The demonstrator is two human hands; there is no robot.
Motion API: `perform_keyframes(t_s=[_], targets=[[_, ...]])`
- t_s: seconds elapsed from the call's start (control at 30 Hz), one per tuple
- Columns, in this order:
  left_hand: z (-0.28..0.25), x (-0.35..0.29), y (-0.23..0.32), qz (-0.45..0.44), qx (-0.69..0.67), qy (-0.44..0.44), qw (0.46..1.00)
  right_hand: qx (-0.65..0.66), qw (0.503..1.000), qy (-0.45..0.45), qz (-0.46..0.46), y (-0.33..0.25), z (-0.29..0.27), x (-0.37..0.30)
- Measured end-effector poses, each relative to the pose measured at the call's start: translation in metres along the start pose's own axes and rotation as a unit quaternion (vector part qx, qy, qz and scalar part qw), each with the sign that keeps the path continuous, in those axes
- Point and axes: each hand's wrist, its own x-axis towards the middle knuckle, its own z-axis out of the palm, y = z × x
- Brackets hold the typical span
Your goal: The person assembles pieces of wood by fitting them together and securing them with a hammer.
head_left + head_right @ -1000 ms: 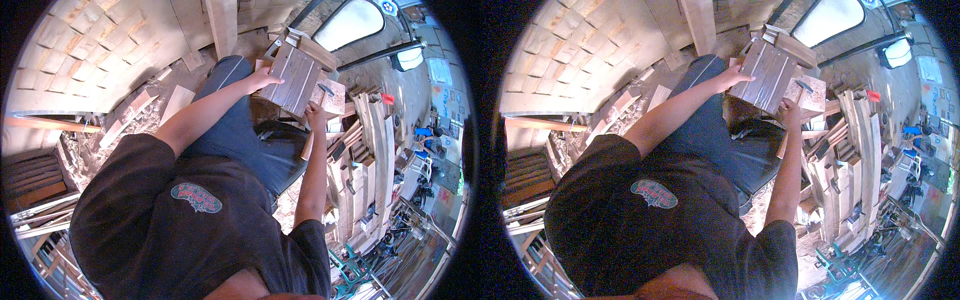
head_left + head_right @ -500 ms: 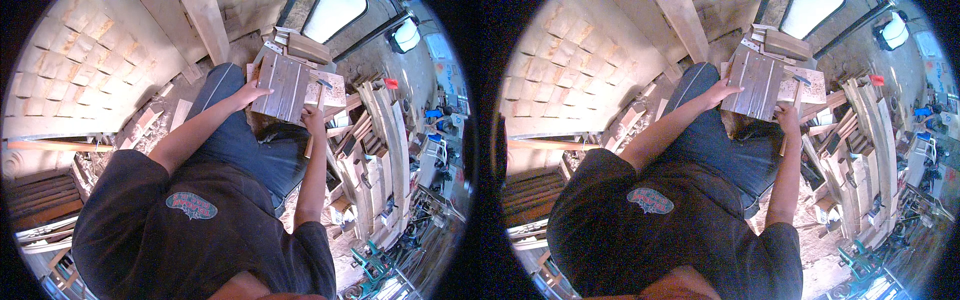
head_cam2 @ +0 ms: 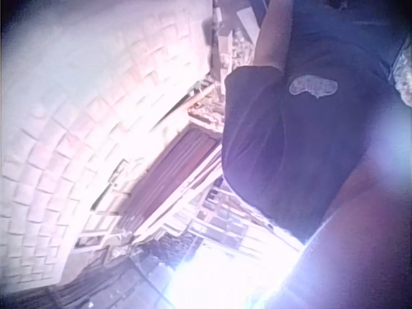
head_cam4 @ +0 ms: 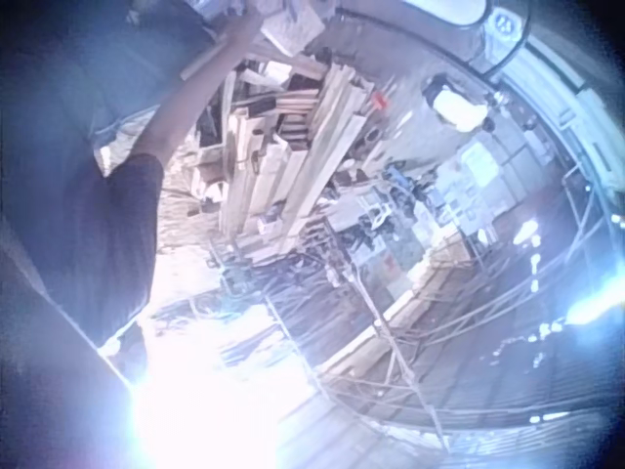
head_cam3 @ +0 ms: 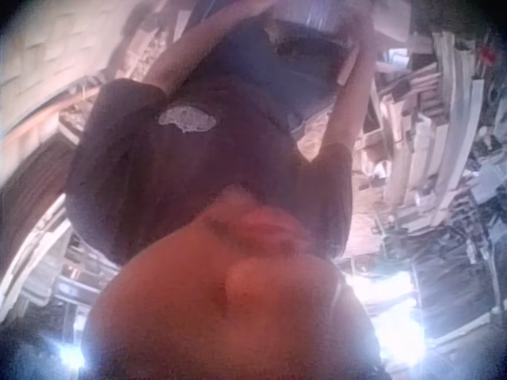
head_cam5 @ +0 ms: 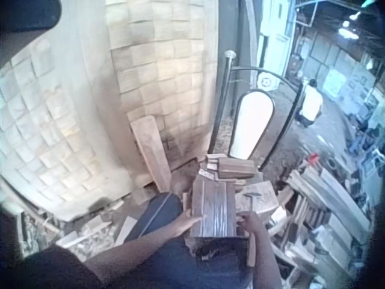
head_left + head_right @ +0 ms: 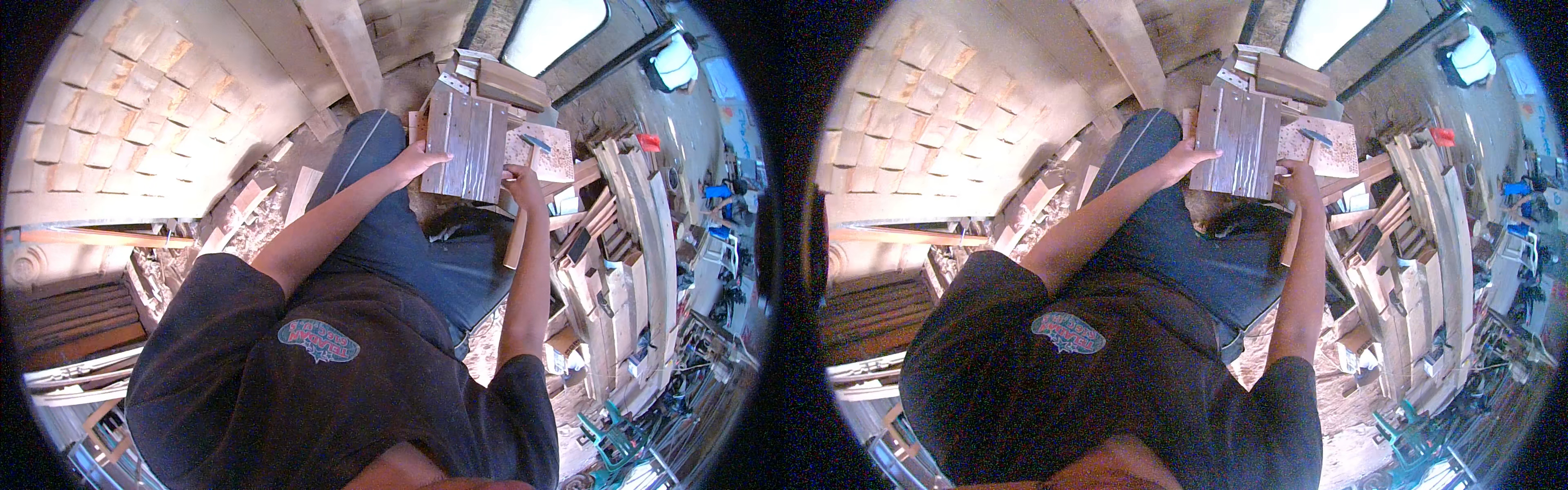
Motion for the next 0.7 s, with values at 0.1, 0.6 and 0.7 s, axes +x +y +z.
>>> perform_keyframes(t_s=[0.1,0.6,0.7], targets=[[-0.004,0.000,-0.002,-0.016,0.011,0.004,1.000,0.017,1.000,0.003,0.001,0.005,0.006,0.005],[-0.003,0.002,0.014,0.022,0.035,0.005,0.999,0.022,0.999,-0.016,-0.032,0.001,-0.021,-0.008],[-0.006,0.006,0.013,0.031,0.018,0.004,0.999,0.074,0.996,-0.043,0.010,-0.003,-0.026,-0.007]])
